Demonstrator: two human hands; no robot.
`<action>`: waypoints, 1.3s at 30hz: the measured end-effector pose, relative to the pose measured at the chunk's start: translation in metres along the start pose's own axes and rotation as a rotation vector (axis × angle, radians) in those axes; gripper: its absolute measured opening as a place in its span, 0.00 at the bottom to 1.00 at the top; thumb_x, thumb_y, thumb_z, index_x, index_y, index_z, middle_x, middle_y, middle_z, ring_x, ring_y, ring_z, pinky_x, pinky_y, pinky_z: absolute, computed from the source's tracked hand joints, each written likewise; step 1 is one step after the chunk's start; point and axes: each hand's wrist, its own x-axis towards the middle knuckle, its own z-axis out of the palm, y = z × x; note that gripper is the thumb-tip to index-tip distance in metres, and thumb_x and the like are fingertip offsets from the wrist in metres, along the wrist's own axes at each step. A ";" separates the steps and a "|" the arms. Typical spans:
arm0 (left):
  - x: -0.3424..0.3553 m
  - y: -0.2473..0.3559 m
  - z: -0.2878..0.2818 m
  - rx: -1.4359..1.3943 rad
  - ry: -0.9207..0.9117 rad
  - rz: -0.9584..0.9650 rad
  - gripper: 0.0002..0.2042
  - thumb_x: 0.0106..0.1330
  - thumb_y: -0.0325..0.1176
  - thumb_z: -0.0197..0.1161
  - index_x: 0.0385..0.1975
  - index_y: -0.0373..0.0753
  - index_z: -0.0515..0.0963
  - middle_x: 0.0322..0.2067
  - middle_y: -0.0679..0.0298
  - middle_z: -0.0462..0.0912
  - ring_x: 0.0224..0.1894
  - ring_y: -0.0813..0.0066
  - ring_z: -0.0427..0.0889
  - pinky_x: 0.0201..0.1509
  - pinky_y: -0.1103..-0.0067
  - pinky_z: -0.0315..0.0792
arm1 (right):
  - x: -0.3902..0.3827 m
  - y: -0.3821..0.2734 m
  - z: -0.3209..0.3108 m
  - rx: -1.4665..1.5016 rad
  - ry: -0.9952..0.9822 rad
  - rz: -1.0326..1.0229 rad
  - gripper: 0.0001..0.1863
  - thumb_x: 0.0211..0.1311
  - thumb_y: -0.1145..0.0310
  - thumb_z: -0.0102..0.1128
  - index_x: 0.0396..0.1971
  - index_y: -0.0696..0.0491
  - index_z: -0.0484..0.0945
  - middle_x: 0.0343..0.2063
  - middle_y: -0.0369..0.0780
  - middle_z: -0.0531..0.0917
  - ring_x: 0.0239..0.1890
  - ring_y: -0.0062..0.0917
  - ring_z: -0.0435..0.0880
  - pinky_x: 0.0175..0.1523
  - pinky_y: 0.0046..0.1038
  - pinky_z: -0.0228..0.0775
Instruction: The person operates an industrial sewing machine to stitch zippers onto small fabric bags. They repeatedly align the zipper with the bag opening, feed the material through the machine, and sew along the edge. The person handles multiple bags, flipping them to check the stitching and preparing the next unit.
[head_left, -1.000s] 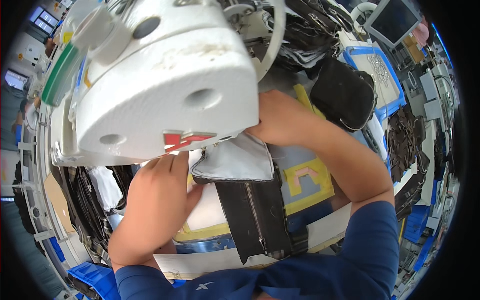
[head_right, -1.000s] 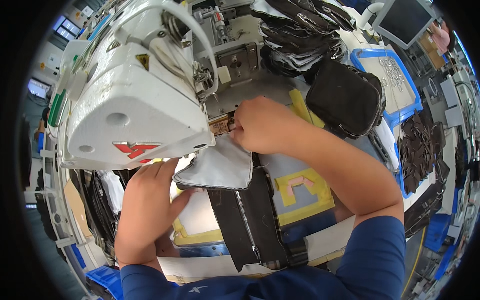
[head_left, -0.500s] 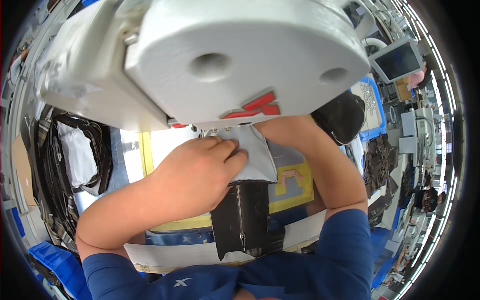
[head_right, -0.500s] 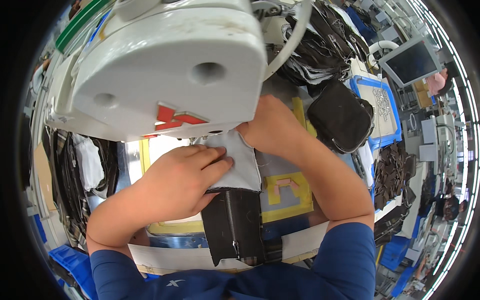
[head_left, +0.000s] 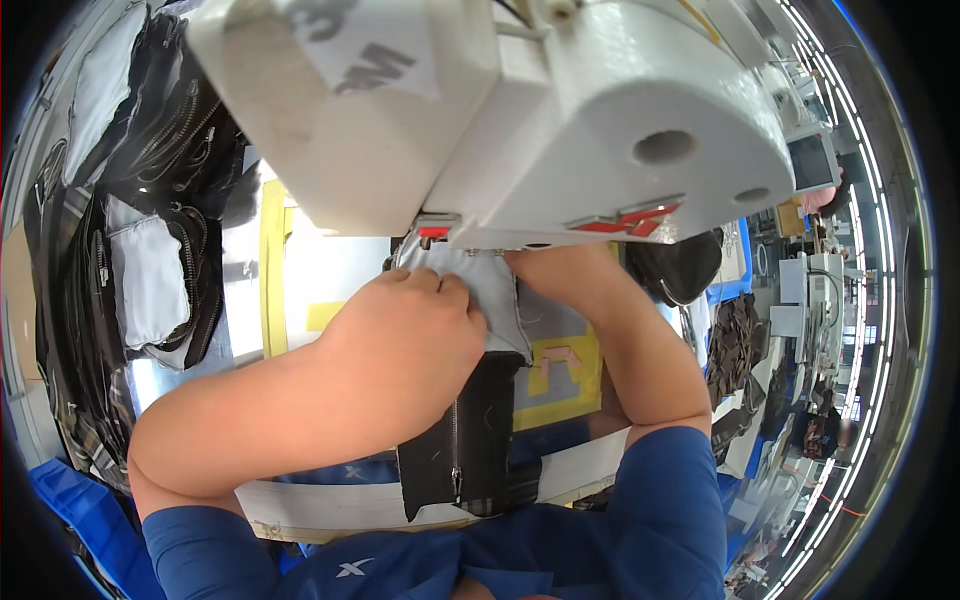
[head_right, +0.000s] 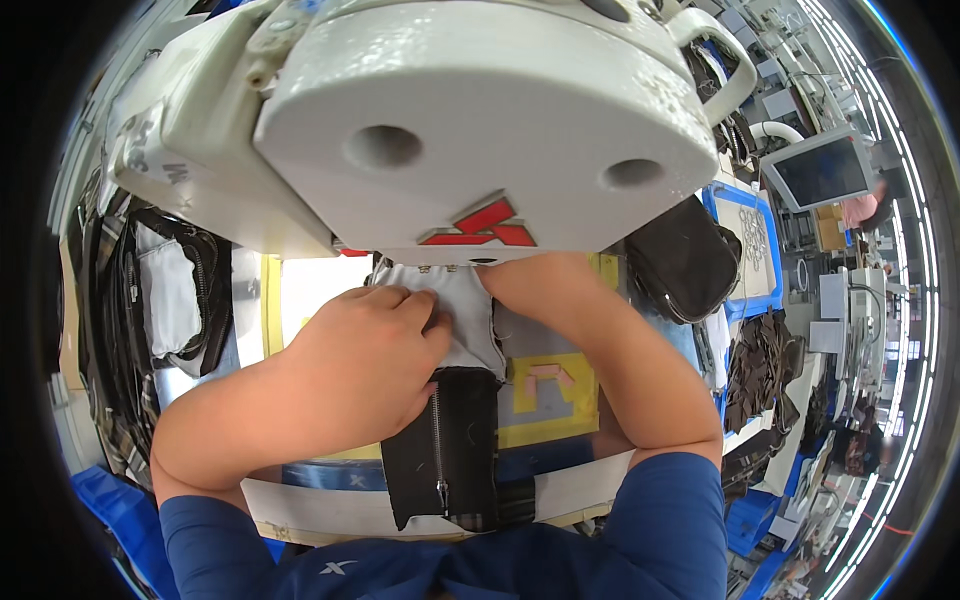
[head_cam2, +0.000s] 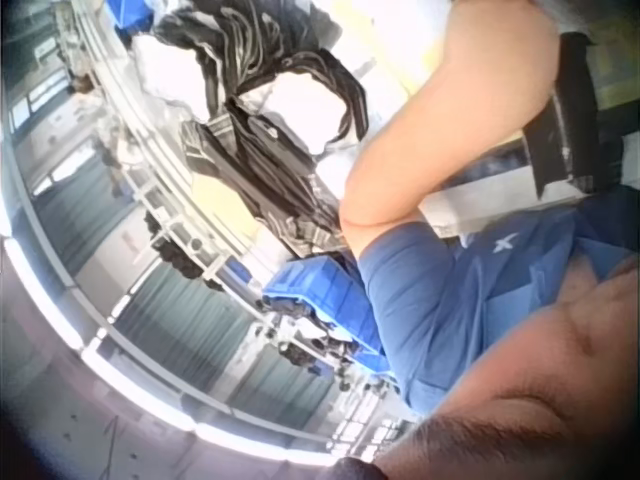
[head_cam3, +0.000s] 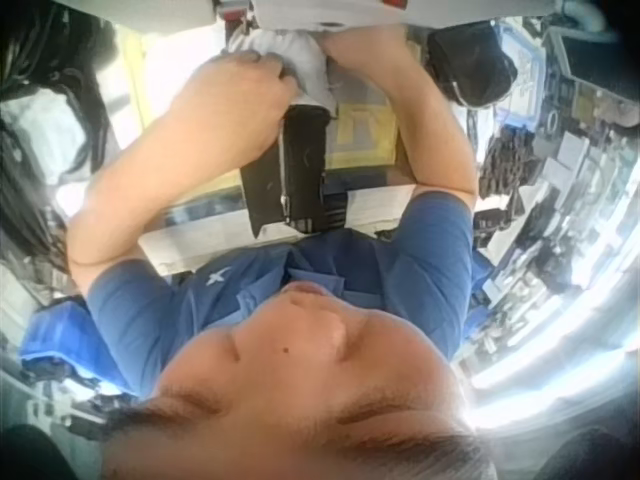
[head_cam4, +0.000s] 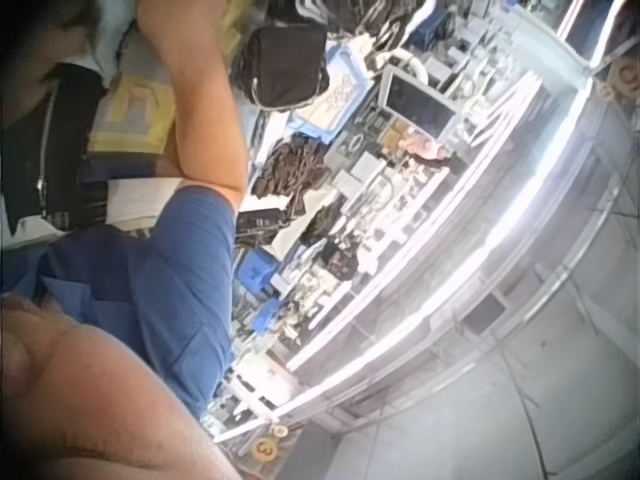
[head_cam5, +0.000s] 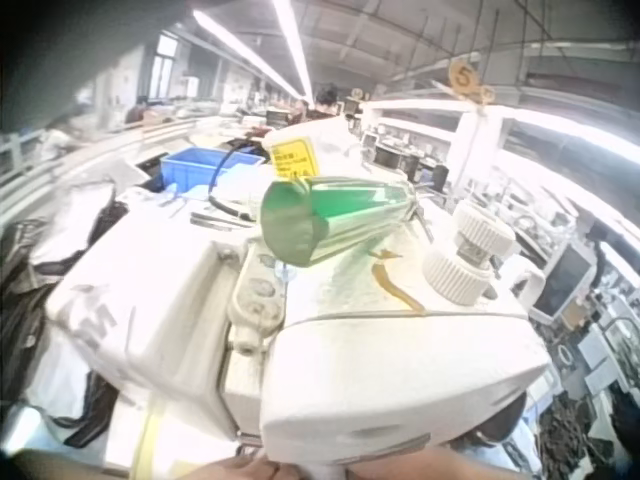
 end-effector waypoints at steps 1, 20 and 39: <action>0.000 0.001 0.002 0.005 0.006 -0.009 0.21 0.60 0.40 0.75 0.46 0.30 0.82 0.44 0.54 0.84 0.46 0.58 0.86 0.52 0.67 0.82 | 0.001 -0.003 -0.005 -0.008 0.011 -0.009 0.09 0.64 0.65 0.66 0.42 0.46 0.89 0.40 0.37 0.91 0.44 0.38 0.90 0.48 0.42 0.81; 0.002 0.010 -0.001 0.096 -0.051 -0.018 0.24 0.59 0.42 0.76 0.48 0.29 0.82 0.48 0.49 0.83 0.48 0.56 0.86 0.54 0.67 0.81 | 0.005 -0.004 -0.009 0.129 0.154 -0.128 0.12 0.63 0.70 0.65 0.45 0.49 0.89 0.38 0.43 0.91 0.42 0.43 0.90 0.47 0.44 0.82; 0.008 0.016 -0.015 0.026 -0.079 -0.035 0.32 0.58 0.47 0.78 0.58 0.32 0.80 0.60 0.41 0.82 0.55 0.46 0.87 0.61 0.62 0.81 | 0.012 0.010 0.005 0.297 -0.015 0.043 0.10 0.59 0.68 0.65 0.29 0.61 0.88 0.31 0.55 0.89 0.39 0.55 0.90 0.47 0.51 0.83</action>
